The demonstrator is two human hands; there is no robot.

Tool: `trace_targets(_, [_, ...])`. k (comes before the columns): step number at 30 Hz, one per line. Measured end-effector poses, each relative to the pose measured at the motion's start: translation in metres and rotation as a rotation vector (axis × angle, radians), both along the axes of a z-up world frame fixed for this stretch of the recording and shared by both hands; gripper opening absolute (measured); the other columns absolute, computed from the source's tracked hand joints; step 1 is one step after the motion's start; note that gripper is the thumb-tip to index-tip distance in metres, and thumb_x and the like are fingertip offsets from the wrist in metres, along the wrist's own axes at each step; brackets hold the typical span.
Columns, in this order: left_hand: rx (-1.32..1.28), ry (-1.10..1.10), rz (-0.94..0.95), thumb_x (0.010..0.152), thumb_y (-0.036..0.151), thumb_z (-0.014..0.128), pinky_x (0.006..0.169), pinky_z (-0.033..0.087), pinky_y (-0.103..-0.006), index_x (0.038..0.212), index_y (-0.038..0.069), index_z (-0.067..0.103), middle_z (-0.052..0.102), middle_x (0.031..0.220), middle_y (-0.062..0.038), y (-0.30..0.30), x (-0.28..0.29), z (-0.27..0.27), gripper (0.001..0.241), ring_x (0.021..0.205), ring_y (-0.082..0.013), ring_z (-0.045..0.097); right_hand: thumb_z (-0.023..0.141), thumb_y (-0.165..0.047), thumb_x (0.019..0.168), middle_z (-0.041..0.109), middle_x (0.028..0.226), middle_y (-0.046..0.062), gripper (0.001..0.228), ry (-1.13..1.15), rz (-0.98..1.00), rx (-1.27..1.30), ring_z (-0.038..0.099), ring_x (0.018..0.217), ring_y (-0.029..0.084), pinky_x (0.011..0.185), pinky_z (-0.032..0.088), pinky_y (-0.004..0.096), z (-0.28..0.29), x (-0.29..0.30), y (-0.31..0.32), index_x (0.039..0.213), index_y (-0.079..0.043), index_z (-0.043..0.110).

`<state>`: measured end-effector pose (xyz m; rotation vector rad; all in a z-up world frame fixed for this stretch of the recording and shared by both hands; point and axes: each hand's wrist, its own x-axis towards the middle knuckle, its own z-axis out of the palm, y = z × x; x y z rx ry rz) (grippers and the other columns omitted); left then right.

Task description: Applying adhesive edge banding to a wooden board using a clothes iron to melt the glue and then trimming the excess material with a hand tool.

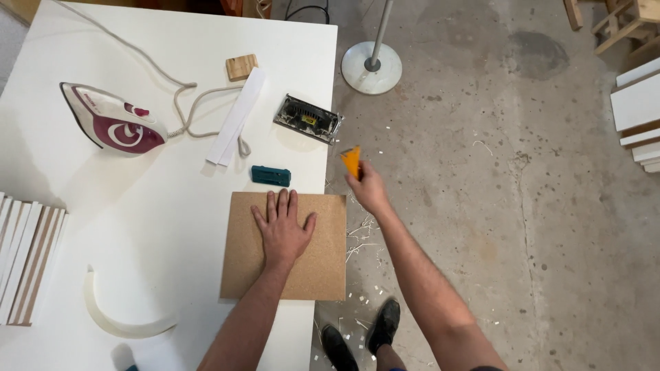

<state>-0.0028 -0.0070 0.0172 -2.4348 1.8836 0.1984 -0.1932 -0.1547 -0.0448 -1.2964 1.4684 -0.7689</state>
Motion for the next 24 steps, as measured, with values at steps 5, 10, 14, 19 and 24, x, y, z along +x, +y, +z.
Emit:
trace_targets(5, [-0.081,-0.016,-0.01,0.098,0.069,0.039,0.121,0.01,-0.0709,0.157,0.023,0.042,0.038,0.165,-0.004,0.001,0.001,-0.011,0.075,0.156,-0.0311,0.026,0.066,-0.03,0.099,0.069,0.116,0.012,0.04,0.306,0.408,-0.267,0.07,0.108,0.03,0.092,0.058,0.041,-0.003,0.081,-0.037,0.134,-0.011,0.063])
trace_targets(10, [-0.254,-0.006,-0.031,0.095,0.066,0.048,0.119,0.015,-0.0726,0.152,0.02,0.049,0.046,0.159,-0.008,0.002,0.003,-0.022,0.074,0.152,-0.0341,0.033,0.064,-0.038,0.095,0.064,0.107,0.007,0.047,0.699,0.561,-0.635,0.061,0.108,0.025,0.098,0.052,0.04,-0.014,0.136,-0.06,0.136,-0.015,0.063])
trace_targets(14, [-0.309,-0.02,-0.038,0.093,0.067,0.049,0.118,0.016,-0.073,0.149,0.019,0.053,0.05,0.156,-0.008,0.002,0.003,-0.022,0.074,0.15,-0.0343,0.037,0.059,-0.042,0.096,0.062,0.104,0.006,0.036,0.748,0.543,-0.714,0.06,0.102,0.025,0.09,0.05,0.039,0.024,0.139,-0.072,0.12,-0.018,0.071])
trace_targets(19, [-0.099,0.005,-0.017,0.096,0.068,0.042,0.12,0.011,-0.0723,0.154,0.022,0.045,0.042,0.162,-0.005,0.001,0.003,-0.007,0.074,0.154,-0.0329,0.03,0.063,-0.039,0.098,0.064,0.115,0.007,0.049,0.91,0.484,-0.698,0.063,0.111,0.026,0.093,0.05,0.042,-0.002,0.136,-0.16,0.141,-0.017,0.055])
trace_targets(24, [-0.052,-0.007,-0.019,0.097,0.069,0.041,0.12,0.009,-0.0723,0.157,0.023,0.041,0.039,0.164,-0.005,-0.004,0.005,-0.011,0.076,0.156,-0.0327,0.026,0.062,-0.028,0.098,0.061,0.096,0.016,0.03,0.449,0.404,-0.535,0.067,0.088,0.037,0.077,0.053,0.048,0.048,0.072,-0.131,0.119,-0.009,0.054])
